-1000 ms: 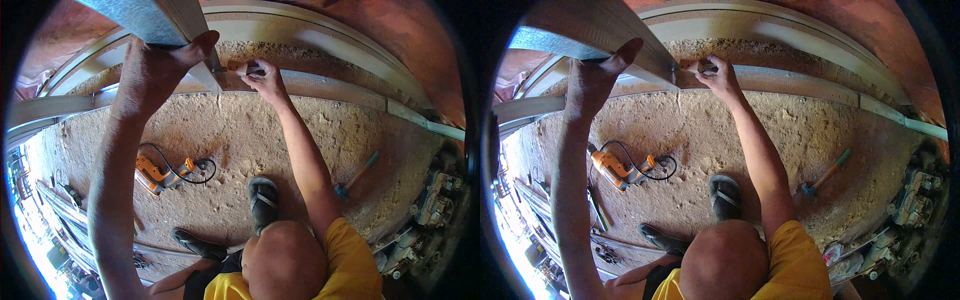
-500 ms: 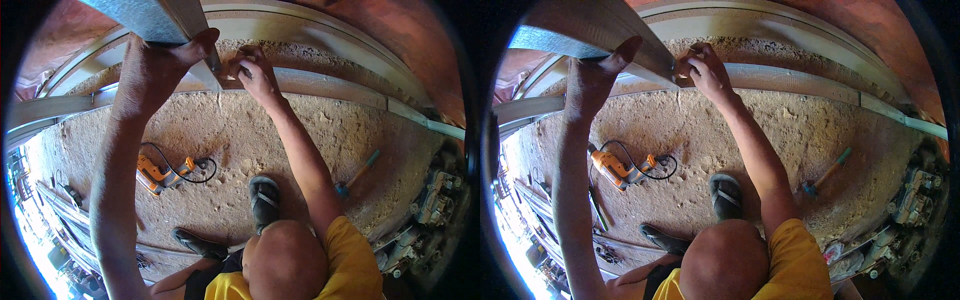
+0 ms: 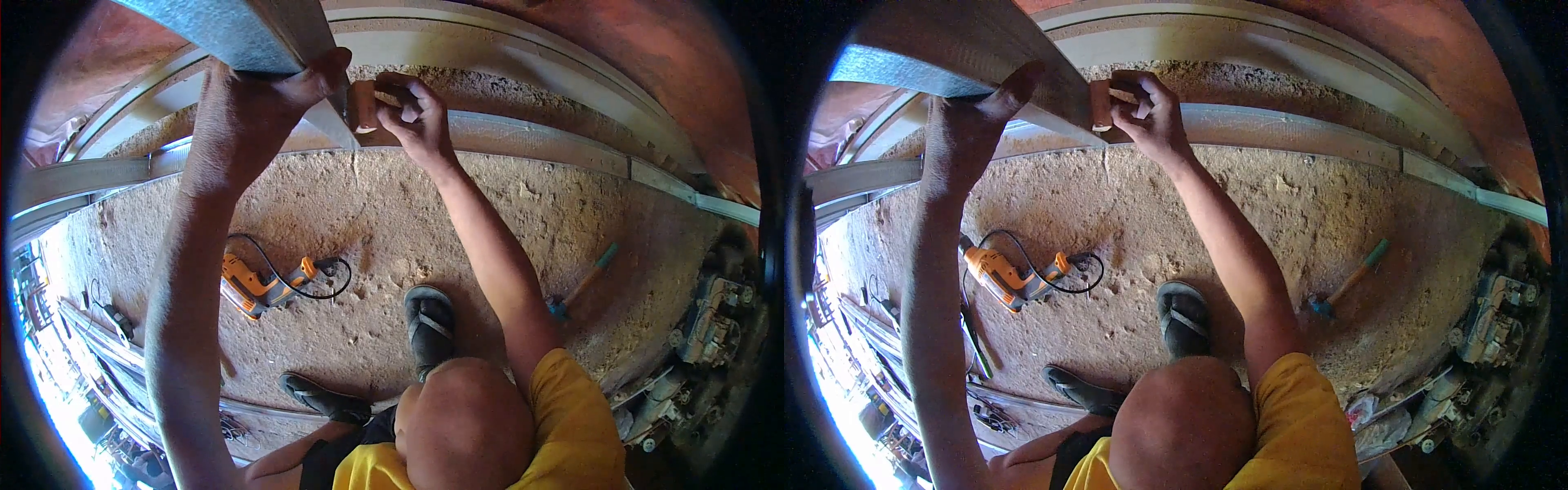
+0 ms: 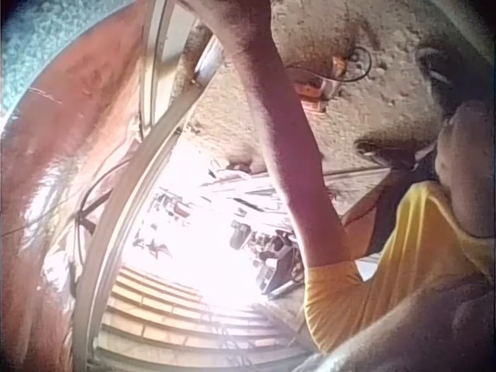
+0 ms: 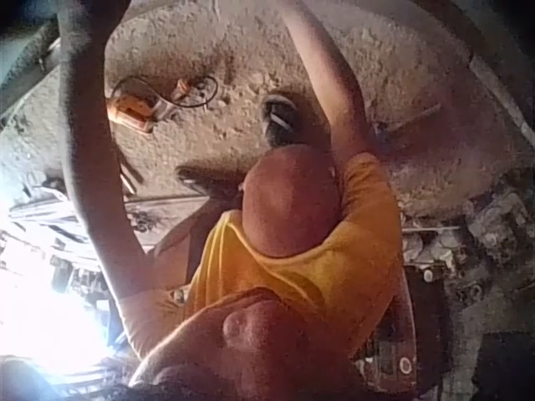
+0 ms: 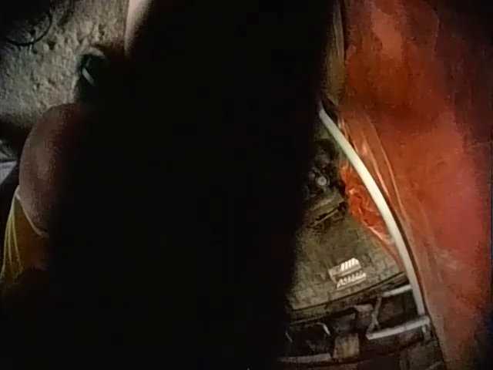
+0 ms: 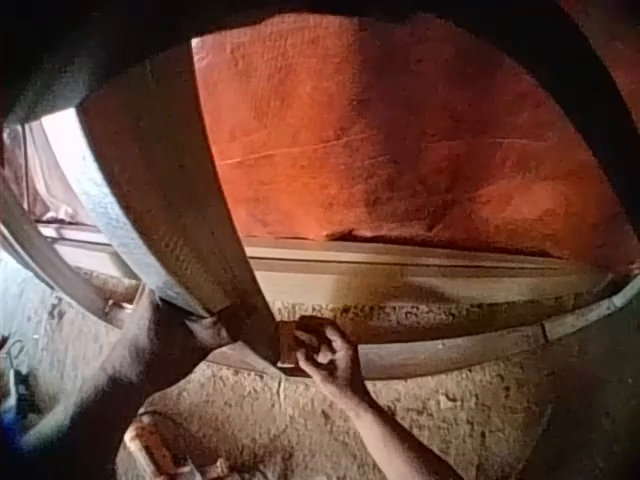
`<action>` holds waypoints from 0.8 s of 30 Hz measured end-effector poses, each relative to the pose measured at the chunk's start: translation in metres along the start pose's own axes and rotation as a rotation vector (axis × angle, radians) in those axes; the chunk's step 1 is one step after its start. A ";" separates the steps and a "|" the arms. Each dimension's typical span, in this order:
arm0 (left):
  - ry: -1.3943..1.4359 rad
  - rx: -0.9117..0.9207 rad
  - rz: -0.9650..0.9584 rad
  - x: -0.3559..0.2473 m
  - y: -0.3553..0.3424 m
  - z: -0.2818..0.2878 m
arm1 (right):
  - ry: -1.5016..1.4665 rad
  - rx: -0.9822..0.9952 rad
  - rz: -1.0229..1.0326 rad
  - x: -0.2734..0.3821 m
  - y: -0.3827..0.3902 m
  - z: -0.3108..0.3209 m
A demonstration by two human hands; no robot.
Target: Assembling a metal frame by joining studs using an electric drill and a rivet gun.
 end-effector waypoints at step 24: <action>-0.074 0.025 0.114 0.020 0.000 0.008 | -0.177 0.197 -0.565 -0.086 0.014 -0.031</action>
Point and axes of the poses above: each hand's wrist, its own y-axis away from the middle knuckle, its own z-axis out of the back of the hand, x = y × z, the point moved 9 cm from there along -y, towards the middle knuckle, and after that the axes turned 14 degrees about y, right-handed, at the moved point
